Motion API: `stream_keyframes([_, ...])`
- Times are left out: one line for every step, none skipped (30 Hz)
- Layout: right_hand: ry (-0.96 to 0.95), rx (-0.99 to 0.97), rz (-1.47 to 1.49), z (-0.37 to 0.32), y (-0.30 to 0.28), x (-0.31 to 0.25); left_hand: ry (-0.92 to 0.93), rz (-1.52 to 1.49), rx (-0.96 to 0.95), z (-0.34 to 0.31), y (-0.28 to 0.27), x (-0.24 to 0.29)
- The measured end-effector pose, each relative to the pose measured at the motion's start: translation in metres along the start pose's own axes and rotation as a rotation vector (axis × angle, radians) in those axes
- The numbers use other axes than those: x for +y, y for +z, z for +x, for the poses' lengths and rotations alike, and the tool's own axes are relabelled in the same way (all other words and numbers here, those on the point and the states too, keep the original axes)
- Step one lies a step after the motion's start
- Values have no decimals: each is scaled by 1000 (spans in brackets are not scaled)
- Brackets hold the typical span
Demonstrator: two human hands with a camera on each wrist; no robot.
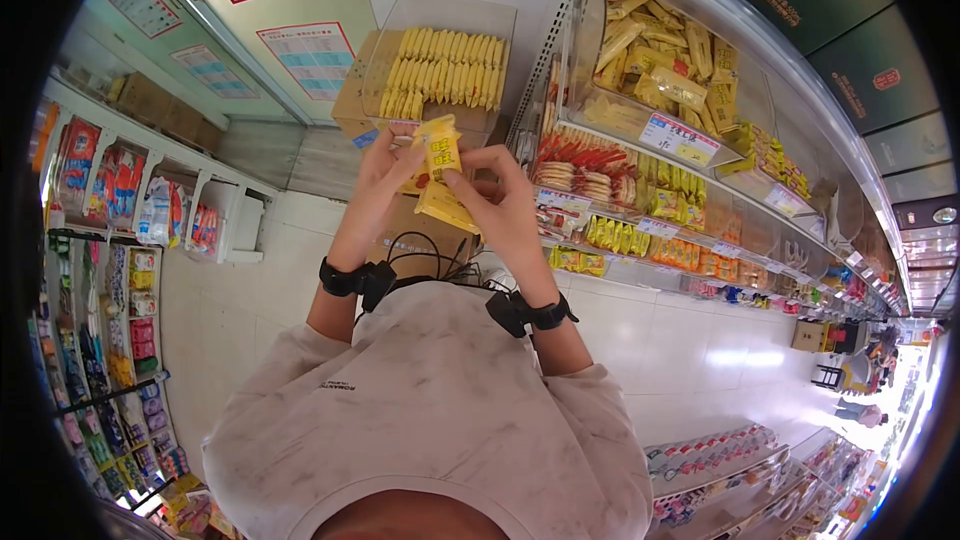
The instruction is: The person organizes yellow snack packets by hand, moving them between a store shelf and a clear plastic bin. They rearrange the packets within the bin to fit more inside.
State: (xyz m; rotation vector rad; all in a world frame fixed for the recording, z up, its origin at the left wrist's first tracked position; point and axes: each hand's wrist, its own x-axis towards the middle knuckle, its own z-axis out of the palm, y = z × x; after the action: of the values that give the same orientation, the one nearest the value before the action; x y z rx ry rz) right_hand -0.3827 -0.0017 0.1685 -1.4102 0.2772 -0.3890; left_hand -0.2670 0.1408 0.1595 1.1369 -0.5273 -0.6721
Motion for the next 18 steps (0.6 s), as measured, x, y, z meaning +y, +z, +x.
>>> stream_keyframes([-48, -11, -66, 0, 1, 2, -19, 75, 29, 1, 5, 7])
stream_keyframes([-94, -22, -132, 2, 3, 7, -40, 149, 58, 1, 8, 10])
stream_keyframes([-139, -33, -197, 2, 6, 8, -13, 109, 65, 3, 9, 6])
stream_keyframes([-156, -23, -206, 2, 10, 8, 15, 69, 71, 6, 9, -1])
stream_keyframes([-174, -12, -215, 2, 14, 5, 44, 30, 75, 7, 10, -4])
stream_keyframes([-192, 0, -224, 3, 16, 3, 59, -25, 123, 7, 12, -2])
stream_keyframes([-150, 28, -174, 3, 14, 6, 75, -79, 169, 7, 14, 2])
stream_keyframes([-108, 56, -125, 3, 11, 12, 90, -134, 216, 8, 15, 4])
stream_keyframes([-67, 84, -77, 4, 6, 16, 117, -131, 233, 7, 11, 2])
stream_keyframes([49, 66, 90, 5, 0, 18, 144, -130, 248, 8, 4, -3])
stream_keyframes([165, 51, 256, 5, -8, 18, 169, -131, 260, 8, 0, -6])
stream_keyframes([281, 39, 423, 4, -15, 21, 156, -131, 257, 7, -1, -6])
stream_keyframes([350, 53, 516, 7, -21, 31, 144, -131, 254, 6, 0, -5])
stream_keyframes([419, 66, 609, 11, -28, 46, 133, -129, 253, 6, 1, -5])
stream_keyframes([486, 74, 704, 14, -29, 52, 131, -110, 236, 4, 4, -3])
stream_keyframes([512, 103, 694, 16, -30, 58, 131, -90, 221, 2, 8, -2])
stream_keyframes([524, 80, 740, 16, -33, 62, 133, -68, 208, 1, 10, -1])
stream_keyframes([538, 55, 786, 16, -34, 60, 126, -61, 229, 2, 11, -4])
